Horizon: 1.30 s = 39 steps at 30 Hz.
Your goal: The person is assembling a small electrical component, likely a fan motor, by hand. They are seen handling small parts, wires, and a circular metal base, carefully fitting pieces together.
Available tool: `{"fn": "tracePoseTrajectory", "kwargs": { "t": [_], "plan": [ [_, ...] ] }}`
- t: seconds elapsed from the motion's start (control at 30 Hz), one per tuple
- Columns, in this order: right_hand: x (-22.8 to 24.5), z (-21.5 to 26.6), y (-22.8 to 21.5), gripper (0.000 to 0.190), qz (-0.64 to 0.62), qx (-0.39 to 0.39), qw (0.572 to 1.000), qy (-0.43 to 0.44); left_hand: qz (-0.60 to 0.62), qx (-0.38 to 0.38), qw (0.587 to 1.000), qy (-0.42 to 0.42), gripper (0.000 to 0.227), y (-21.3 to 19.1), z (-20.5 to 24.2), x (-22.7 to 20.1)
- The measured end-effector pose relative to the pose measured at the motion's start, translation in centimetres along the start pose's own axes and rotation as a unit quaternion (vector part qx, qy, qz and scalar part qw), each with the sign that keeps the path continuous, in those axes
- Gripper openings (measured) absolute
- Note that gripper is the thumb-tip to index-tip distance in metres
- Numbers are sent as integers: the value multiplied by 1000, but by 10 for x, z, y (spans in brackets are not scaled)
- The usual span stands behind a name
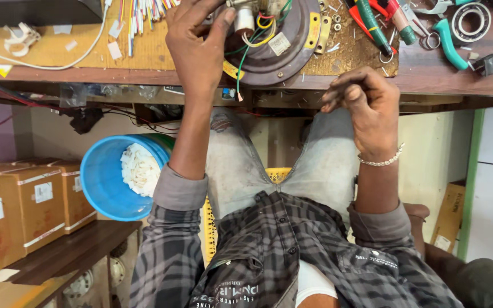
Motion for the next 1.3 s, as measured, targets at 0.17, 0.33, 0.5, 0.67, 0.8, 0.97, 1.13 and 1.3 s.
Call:
{"fn": "tracePoseTrajectory", "kwargs": {
  "t": [0.17, 0.33, 0.5, 0.67, 0.8, 0.97, 1.13, 1.3],
  "plan": [
    [-3, 7, -12, 38, -20, -18, 1000, 0, 86, 24, 994, -61, 19, -1, -2, 18],
    [-4, 13, -17, 26, -26, -39, 999, 10, 134, 44, 986, -91, 21, 0, -5, 22],
    [3, 16, -21, 23, -16, -50, 999, 4, 102, 49, 990, -78, 19, 7, -7, 13],
    [13, 11, -16, 24, -8, -36, 999, 4, 148, 111, 980, -75, 17, 16, -17, 3],
    [15, 4, -13, 23, 14, -17, 1000, -2, 92, 98, 985, -103, 17, 26, -18, -2],
    [11, 9, -24, 17, 52, 18, 998, 19, -92, 68, 993, 4, 11, 24, -9, -17],
    [4, 26, -60, 11, 130, -23, 990, 49, -172, 105, 979, 11, 17, 23, -7, -27],
    [22, 28, -87, 9, 258, -69, 963, 45, -135, 77, 987, 50, 25, 28, -6, -42]
  ]
}}
Point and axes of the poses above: each hand's wrist, its own z-axis away from the middle knuckle, its own y-axis out of the palm, x = y × z, the point moved 2 cm from there along -z, towards the middle knuckle, and after that the axes turned 10 degrees about x, right-handed, at the moved point
